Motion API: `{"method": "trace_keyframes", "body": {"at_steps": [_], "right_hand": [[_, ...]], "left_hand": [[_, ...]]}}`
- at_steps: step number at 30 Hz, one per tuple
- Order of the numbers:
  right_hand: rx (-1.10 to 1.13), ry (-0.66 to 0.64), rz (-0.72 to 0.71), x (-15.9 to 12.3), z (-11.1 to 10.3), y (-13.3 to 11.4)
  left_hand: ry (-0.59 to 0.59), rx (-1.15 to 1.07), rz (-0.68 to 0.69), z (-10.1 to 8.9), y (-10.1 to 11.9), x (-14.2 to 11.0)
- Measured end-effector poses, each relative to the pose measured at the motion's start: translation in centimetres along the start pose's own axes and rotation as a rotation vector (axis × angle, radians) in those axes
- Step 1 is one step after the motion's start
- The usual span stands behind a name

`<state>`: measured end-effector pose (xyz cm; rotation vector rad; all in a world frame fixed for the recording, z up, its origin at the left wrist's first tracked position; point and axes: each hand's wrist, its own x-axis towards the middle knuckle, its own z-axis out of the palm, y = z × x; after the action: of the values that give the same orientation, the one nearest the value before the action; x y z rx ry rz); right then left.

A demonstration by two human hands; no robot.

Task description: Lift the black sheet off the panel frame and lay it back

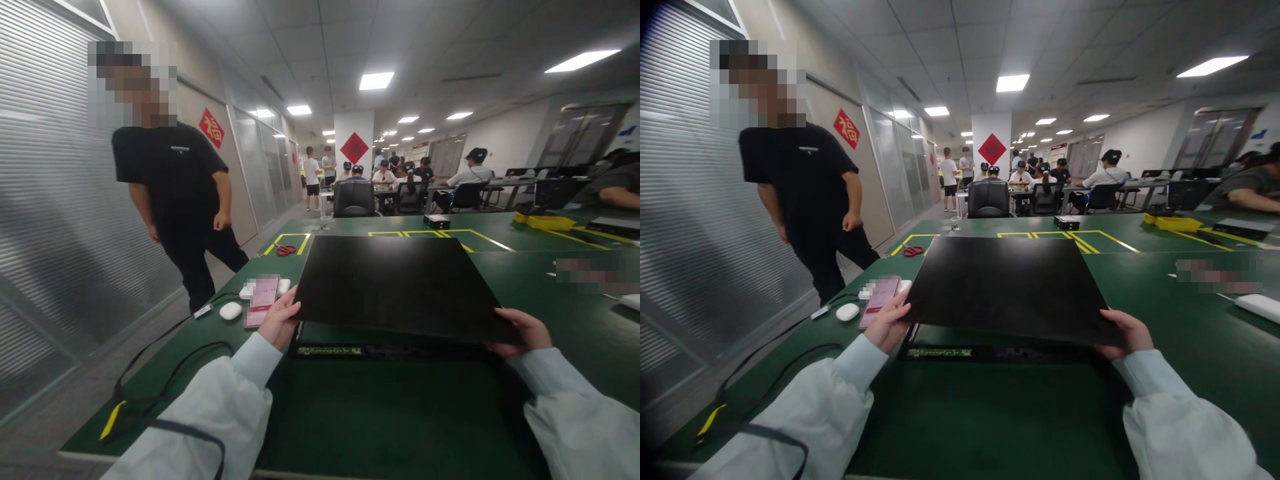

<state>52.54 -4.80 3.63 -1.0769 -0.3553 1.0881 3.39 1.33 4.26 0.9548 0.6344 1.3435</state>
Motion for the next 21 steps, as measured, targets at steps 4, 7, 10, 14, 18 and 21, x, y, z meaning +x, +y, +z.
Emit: {"method": "trace_keyframes", "body": {"at_steps": [4,7,10,14,18,21], "right_hand": [[-0.058,-0.013,0.149,-0.1,-0.2,-0.1],[-0.022,-0.137,-0.006,-1.6,0.6,0.6],[-0.078,-0.292,-0.022,-2.9,1.3,1.2],[-0.081,-0.313,0.019,-3.0,1.8,0.8],[0.009,-0.14,0.019,-2.2,1.9,-0.3],[0.093,-0.098,-0.022,-1.8,1.4,-0.9]], "left_hand": [[0.032,-0.003,0.026,0.3,0.4,-0.1],[0.095,-0.011,0.036,0.6,0.6,-0.1],[0.184,-0.011,0.048,0.8,0.6,-0.1],[0.215,0.003,0.085,0.9,0.3,-0.1],[0.186,0.174,0.093,0.4,-0.2,0.2],[0.185,0.425,0.096,-0.8,-0.7,0.5]]}}
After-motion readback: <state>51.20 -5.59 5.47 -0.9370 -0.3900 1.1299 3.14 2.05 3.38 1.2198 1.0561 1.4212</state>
